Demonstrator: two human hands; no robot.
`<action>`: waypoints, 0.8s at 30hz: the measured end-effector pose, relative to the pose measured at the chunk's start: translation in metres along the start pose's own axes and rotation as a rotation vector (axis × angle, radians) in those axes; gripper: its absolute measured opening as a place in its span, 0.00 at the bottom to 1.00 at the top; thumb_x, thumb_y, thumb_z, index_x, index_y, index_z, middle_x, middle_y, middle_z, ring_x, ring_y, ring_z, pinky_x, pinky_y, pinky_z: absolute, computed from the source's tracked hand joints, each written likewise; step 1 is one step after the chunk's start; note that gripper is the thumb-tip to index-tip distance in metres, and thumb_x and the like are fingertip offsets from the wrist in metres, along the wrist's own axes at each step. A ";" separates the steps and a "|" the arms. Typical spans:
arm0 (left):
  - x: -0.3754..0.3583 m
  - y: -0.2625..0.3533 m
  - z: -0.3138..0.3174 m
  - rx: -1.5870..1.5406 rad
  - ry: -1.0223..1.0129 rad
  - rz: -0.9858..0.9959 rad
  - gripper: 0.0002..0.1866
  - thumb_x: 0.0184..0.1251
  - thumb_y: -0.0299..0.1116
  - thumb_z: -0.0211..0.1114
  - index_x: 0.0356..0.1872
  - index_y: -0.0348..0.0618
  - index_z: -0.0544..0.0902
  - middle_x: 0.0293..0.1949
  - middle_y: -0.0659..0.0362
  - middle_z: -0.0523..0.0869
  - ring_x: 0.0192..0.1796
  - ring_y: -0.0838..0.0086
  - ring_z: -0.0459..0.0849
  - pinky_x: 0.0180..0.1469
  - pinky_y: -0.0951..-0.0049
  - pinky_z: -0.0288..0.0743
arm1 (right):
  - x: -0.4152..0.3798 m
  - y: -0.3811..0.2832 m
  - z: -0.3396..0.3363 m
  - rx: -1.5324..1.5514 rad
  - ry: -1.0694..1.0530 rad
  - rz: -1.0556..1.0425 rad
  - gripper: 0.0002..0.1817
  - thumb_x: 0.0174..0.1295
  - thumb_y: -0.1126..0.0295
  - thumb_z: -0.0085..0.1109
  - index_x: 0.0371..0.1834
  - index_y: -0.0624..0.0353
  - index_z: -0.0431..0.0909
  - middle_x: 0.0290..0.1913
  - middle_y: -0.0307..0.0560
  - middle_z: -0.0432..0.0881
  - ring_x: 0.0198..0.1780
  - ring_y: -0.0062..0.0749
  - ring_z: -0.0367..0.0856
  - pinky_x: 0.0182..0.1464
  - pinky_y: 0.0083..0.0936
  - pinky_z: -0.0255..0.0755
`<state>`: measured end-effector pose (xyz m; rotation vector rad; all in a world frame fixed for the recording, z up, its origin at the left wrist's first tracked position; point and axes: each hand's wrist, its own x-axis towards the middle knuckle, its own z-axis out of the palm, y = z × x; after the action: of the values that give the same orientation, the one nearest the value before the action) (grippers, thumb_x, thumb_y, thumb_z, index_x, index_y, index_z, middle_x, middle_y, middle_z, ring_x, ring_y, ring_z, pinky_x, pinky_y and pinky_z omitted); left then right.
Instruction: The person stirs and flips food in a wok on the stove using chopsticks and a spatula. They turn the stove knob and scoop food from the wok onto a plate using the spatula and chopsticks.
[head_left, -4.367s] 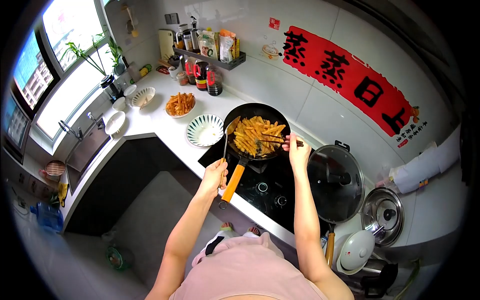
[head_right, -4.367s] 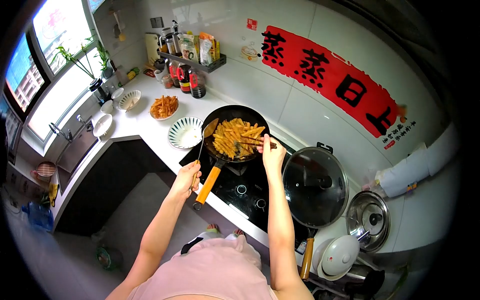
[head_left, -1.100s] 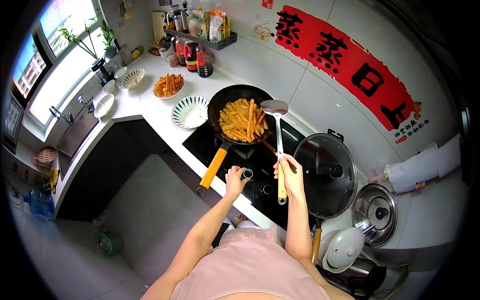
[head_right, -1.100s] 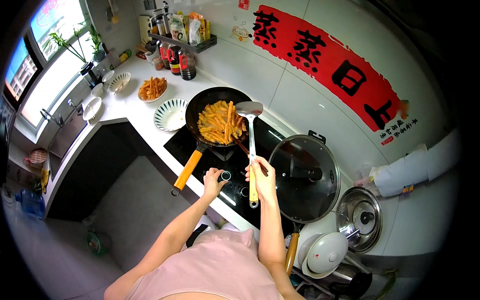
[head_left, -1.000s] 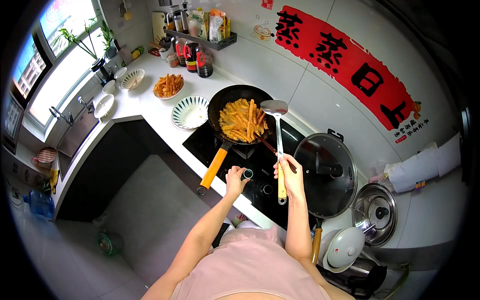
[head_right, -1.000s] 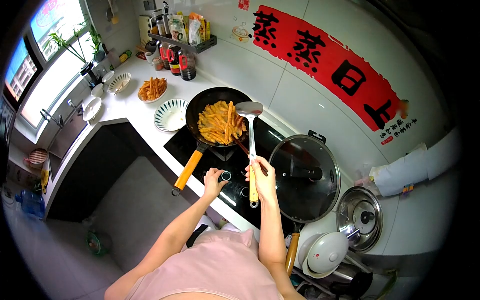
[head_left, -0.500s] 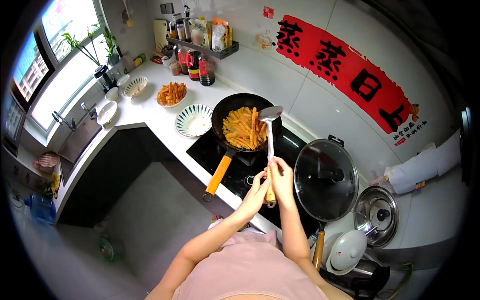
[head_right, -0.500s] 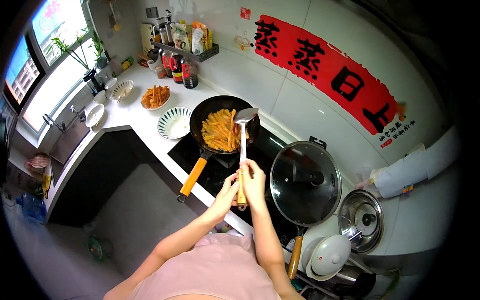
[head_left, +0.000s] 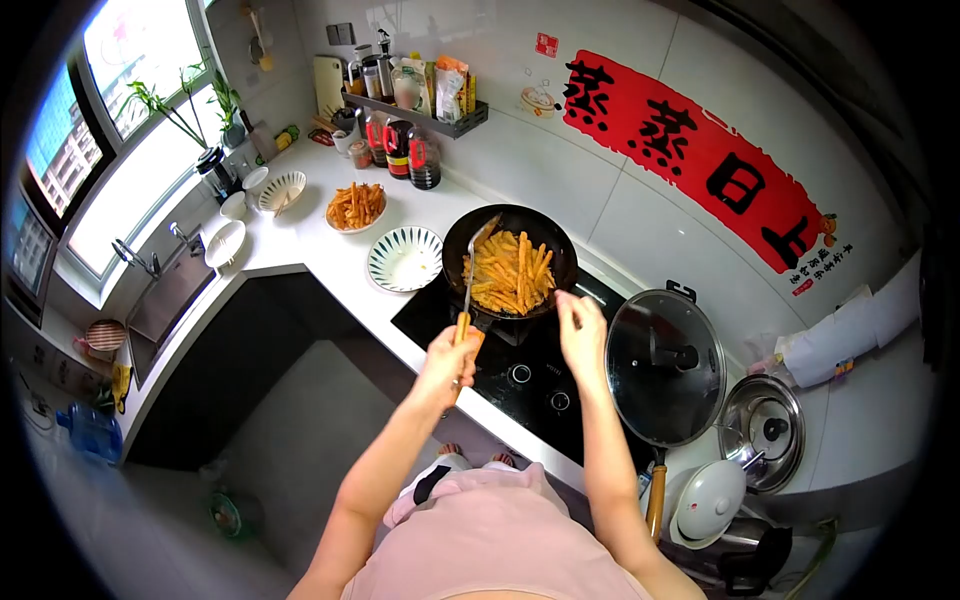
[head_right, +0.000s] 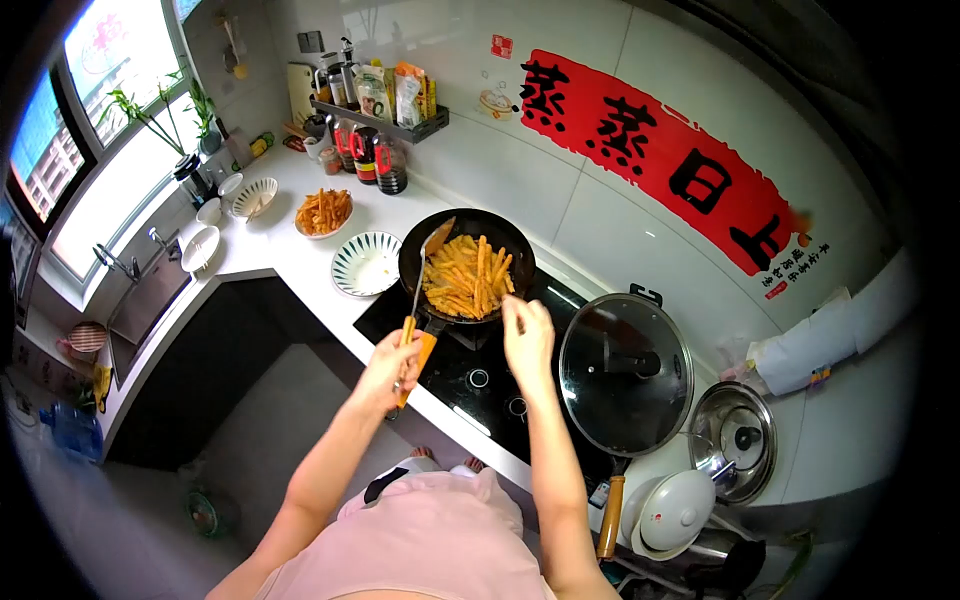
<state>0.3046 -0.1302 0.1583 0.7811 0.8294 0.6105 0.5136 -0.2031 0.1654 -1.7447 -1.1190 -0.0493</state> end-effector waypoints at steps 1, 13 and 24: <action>0.009 0.007 -0.010 0.068 0.022 0.014 0.11 0.65 0.29 0.60 0.47 0.44 0.72 0.21 0.67 0.67 0.13 0.83 0.60 0.14 0.81 0.52 | 0.010 0.012 0.000 -0.023 0.038 -0.034 0.11 0.65 0.65 0.57 0.39 0.62 0.84 0.28 0.52 0.74 0.31 0.46 0.75 0.36 0.35 0.70; 0.061 0.038 -0.042 0.211 0.034 0.029 0.05 0.72 0.33 0.55 0.37 0.50 0.68 0.20 0.70 0.63 0.11 0.87 0.55 0.12 0.81 0.46 | 0.074 0.083 0.074 0.175 -0.002 0.044 0.08 0.60 0.72 0.63 0.34 0.69 0.84 0.31 0.44 0.82 0.30 0.26 0.83 0.31 0.20 0.78; 0.061 0.018 -0.027 0.148 -0.034 -0.138 0.02 0.72 0.32 0.54 0.39 0.48 0.72 0.19 0.70 0.64 0.11 0.87 0.55 0.13 0.80 0.45 | 0.067 0.037 0.027 0.315 -0.171 0.109 0.07 0.61 0.73 0.62 0.35 0.68 0.83 0.31 0.44 0.80 0.28 0.26 0.82 0.27 0.20 0.77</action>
<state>0.3121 -0.0656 0.1358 0.8582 0.8963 0.4158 0.5653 -0.1408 0.1589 -1.5426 -1.0865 0.3322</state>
